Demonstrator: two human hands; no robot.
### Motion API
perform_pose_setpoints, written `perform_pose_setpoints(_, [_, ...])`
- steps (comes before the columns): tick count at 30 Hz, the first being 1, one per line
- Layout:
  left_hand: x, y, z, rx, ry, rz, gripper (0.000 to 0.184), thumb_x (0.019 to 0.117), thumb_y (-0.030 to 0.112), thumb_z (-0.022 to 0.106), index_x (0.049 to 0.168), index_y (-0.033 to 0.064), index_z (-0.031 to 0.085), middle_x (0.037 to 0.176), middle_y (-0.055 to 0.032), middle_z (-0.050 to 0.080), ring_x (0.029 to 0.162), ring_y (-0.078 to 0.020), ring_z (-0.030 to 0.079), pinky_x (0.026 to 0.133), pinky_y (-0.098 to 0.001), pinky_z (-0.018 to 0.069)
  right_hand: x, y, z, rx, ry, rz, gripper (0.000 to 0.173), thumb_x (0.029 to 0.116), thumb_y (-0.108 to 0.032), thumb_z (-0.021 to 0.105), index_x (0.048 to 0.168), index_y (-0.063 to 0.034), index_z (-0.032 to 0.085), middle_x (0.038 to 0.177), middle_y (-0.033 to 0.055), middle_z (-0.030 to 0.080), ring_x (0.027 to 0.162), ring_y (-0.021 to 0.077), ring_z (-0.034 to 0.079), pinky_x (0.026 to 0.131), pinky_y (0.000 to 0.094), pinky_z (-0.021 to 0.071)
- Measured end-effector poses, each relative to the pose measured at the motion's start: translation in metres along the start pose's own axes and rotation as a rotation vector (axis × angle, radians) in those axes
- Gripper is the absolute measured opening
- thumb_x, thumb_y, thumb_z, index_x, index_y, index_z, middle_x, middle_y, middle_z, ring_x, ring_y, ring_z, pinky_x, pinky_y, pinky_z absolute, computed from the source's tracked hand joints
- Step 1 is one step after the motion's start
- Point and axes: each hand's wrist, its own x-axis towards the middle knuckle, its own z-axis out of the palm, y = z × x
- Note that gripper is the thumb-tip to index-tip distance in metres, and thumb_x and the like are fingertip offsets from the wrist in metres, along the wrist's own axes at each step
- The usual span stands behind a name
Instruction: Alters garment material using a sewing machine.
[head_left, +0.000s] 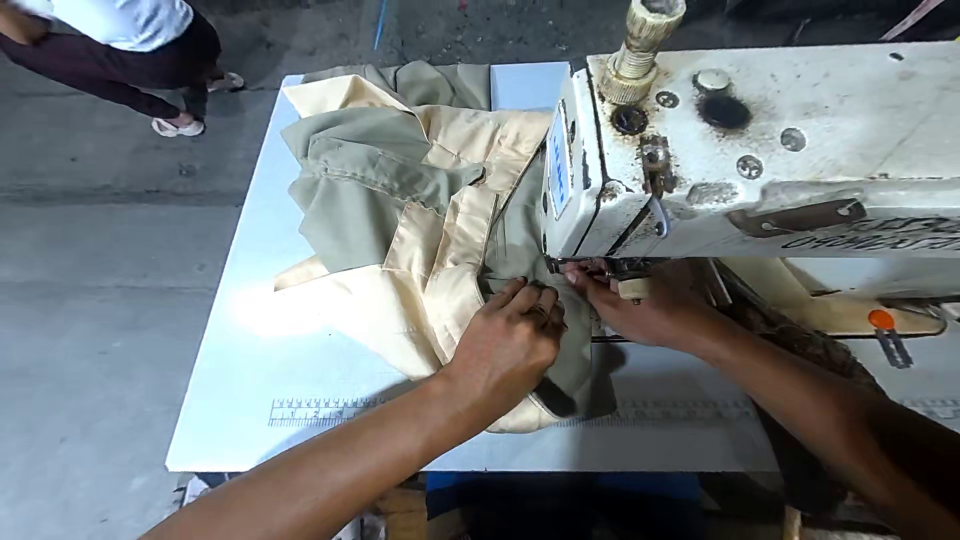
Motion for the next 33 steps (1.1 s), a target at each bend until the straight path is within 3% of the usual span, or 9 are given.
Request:
perform_pose_setpoints(5, [-0.002,-0.002,0.003,-0.003,0.005,0.003,0.03,0.1034,0.018,0.049,0.11,0.0067,0.077,0.111,-0.0071,0.076,0.105,-0.023,0.072,0.098,-0.0374,0.0548,-0.006,0.007,0.026,-0.013,0.108,-0.171,0.027,0.1076,-0.027,0.051,0.113,-0.0104,0.071,0.098,0.005,0.071,0.093,0.0152,0.067,0.087,0.0394,0.0533])
perform_pose_setpoints(8, [-0.005,-0.004,0.006,-0.083,0.04,-0.025,0.03,0.1049,0.019,0.05,0.109,0.0071,0.077,0.113,-0.0067,0.077,0.108,-0.0214,0.073,0.104,-0.0382,0.0534,-0.014,0.01,0.022,0.004,0.089,-0.16,0.028,0.1072,-0.028,0.051,0.119,-0.015,0.072,0.106,0.0011,0.072,0.103,0.0131,0.066,0.097,0.0415,0.0507])
perform_pose_setpoints(10, [-0.006,-0.006,0.007,-0.157,0.082,-0.051,0.029,0.1051,0.022,0.052,0.102,0.0073,0.077,0.111,-0.0059,0.077,0.107,-0.0201,0.073,0.105,-0.0384,0.0529,-0.02,0.01,0.021,-0.027,0.066,-0.157,0.03,0.1071,-0.026,0.049,0.126,-0.0179,0.071,0.116,0.0018,0.072,0.115,0.0192,0.063,0.107,0.0534,0.0394])
perform_pose_setpoints(14, [-0.007,-0.008,0.008,-0.242,0.145,-0.122,0.03,0.1044,0.031,0.057,0.101,0.0075,0.075,0.105,-0.0055,0.077,0.103,-0.0189,0.075,0.103,-0.0415,0.0546,-0.029,0.008,0.027,-0.217,0.175,-0.277,0.032,0.1016,-0.011,0.053,0.124,-0.0171,0.075,0.11,0.0103,0.073,0.111,0.0332,0.064,0.099,0.0659,0.0393])
perform_pose_setpoints(18, [-0.003,-0.008,0.004,-0.19,0.064,-0.171,0.04,0.1039,0.036,0.055,0.126,0.0077,0.072,0.127,-0.0121,0.071,0.115,-0.026,0.07,0.102,-0.0425,0.0534,-0.033,0.008,0.034,-0.26,0.202,-0.3,0.035,0.0952,-0.001,0.056,0.119,-0.0148,0.077,0.107,0.0165,0.072,0.106,0.039,0.065,0.097,0.0679,0.0388])
perform_pose_setpoints(21, [-0.001,-0.009,0.002,-0.128,-0.012,-0.164,0.034,0.1018,0.029,0.057,0.117,0.0059,0.076,0.125,-0.0094,0.072,0.113,-0.0257,0.069,0.095,-0.037,0.0562,-0.035,0.014,0.041,-0.301,0.266,-0.394,0.041,0.0942,-0.005,0.055,0.12,-0.0268,0.078,0.092,0.0085,0.061,0.09,0.028,0.061,0.085,0.0592,0.0456])
perform_pose_setpoints(23, [0.0,-0.008,0.003,-0.11,-0.002,-0.154,0.033,0.1021,0.027,0.055,0.113,0.0042,0.077,0.121,-0.0097,0.073,0.111,-0.0264,0.07,0.091,-0.0376,0.0577,-0.034,0.018,0.042,-0.292,0.44,-0.5,0.029,0.0952,-0.016,0.056,0.107,-0.026,0.081,0.086,0.0034,0.063,0.085,0.0222,0.063,0.089,0.0568,0.0421])
perform_pose_setpoints(28, [0.0,-0.008,0.006,-0.089,0.026,-0.135,0.041,0.1036,0.038,0.053,0.11,0.0051,0.077,0.117,-0.0086,0.074,0.109,-0.0249,0.07,0.09,-0.0369,0.0577,-0.02,0.016,0.027,-0.533,0.49,-0.44,0.022,0.0963,-0.019,0.061,0.11,-0.0173,0.078,0.09,0.0122,0.072,0.09,0.0355,0.07,0.077,0.0598,0.053])
perform_pose_setpoints(33, [0.0,-0.01,0.005,-0.105,0.024,-0.132,0.04,0.1029,0.037,0.055,0.11,0.0053,0.078,0.115,-0.0091,0.075,0.11,-0.0247,0.07,0.091,-0.0365,0.0576,-0.018,0.012,0.027,-0.501,0.445,-0.359,0.022,0.0973,-0.015,0.063,0.114,-0.015,0.076,0.1,0.0144,0.073,0.099,0.04,0.069,0.087,0.0681,0.0471])
